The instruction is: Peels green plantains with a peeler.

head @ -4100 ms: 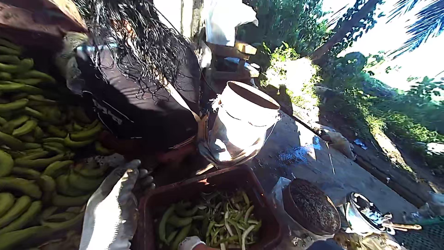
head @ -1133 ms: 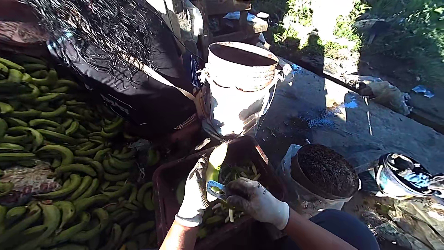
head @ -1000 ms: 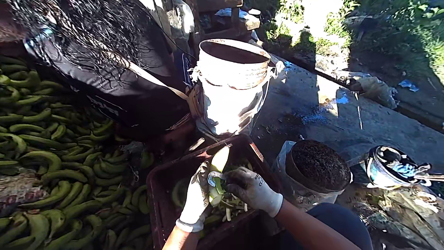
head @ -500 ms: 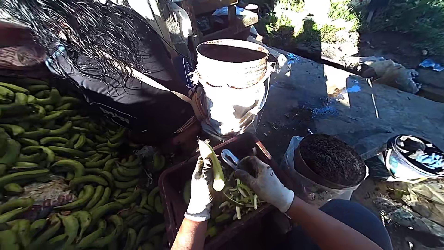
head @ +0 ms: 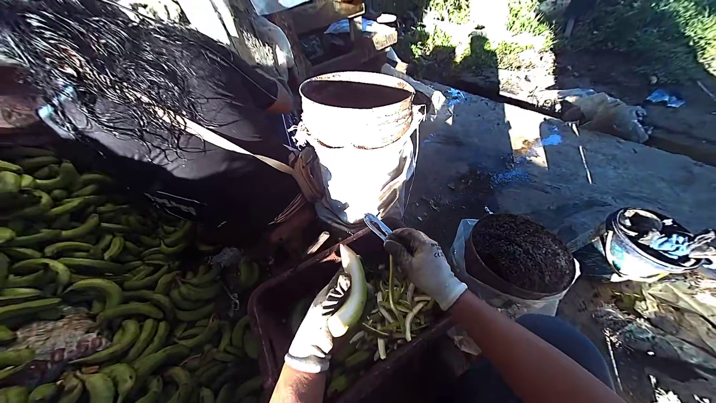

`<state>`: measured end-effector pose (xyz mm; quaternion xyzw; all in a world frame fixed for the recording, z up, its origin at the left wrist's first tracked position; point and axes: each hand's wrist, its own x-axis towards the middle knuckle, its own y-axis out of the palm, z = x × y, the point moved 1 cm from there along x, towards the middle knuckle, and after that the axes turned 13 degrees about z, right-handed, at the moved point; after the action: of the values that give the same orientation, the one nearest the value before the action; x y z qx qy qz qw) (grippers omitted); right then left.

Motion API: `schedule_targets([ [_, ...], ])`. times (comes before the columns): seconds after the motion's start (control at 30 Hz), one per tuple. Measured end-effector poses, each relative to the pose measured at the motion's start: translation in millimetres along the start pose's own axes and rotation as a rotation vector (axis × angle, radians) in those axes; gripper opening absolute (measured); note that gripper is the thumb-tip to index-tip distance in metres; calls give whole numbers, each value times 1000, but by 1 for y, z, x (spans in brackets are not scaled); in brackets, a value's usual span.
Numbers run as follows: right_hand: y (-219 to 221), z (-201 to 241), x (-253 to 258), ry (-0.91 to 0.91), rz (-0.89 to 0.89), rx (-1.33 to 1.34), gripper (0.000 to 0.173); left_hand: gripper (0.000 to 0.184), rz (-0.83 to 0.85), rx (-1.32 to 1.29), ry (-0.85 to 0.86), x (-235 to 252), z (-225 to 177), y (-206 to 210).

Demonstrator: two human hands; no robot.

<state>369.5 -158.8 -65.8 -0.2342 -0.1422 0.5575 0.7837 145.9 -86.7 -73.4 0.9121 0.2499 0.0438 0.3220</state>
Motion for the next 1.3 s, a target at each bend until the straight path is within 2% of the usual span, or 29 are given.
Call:
schedule_targets([
  [0.17, 33, 21, -45, -171, 98, 9, 52, 35, -195, -88, 396, 13, -1, -14],
  [0.23, 45, 23, -58, -232, 161, -49, 50, 34, -298, -97, 461, 14, -1, -12],
  [0.33, 51, 21, -57, -268, 198, -128, 49, 35, -323, -25, 433, 10, -3, -10],
  [0.47, 39, 9, -31, -320, 191, -114, 47, 35, -96, 86, 242, -4, -9, -6],
  [0.53, 26, 2, -13, -256, 230, -98, 45, 31, 46, 44, 70, -11, -13, 0],
  [0.6, 15, -6, 2, -119, 287, -115, 46, 30, 140, -19, -62, -13, -13, 10],
  [0.67, 9, -11, 8, -26, 266, -78, 48, 43, 152, -33, -116, -10, -6, 11],
  [0.73, 9, -9, 2, 14, 206, -44, 51, 55, 56, 18, -70, -5, 0, 7],
  [0.87, 20, 2, -24, -77, 131, -66, 53, 32, -139, -141, 237, 3, 3, -4],
  [0.93, 31, 6, -38, -167, 100, -81, 52, 33, -262, -218, 331, 3, -1, -1],
  [1.0, 41, 10, -47, -235, 100, -123, 52, 35, -317, -299, 403, 4, -4, -1],
  [1.2, 52, 8, -45, -375, 63, -219, 46, 35, -412, -392, 439, 4, -8, 4],
  [1.3, 50, 5, -43, -436, 52, -245, 44, 38, -441, -319, 363, 6, -7, 0],
])
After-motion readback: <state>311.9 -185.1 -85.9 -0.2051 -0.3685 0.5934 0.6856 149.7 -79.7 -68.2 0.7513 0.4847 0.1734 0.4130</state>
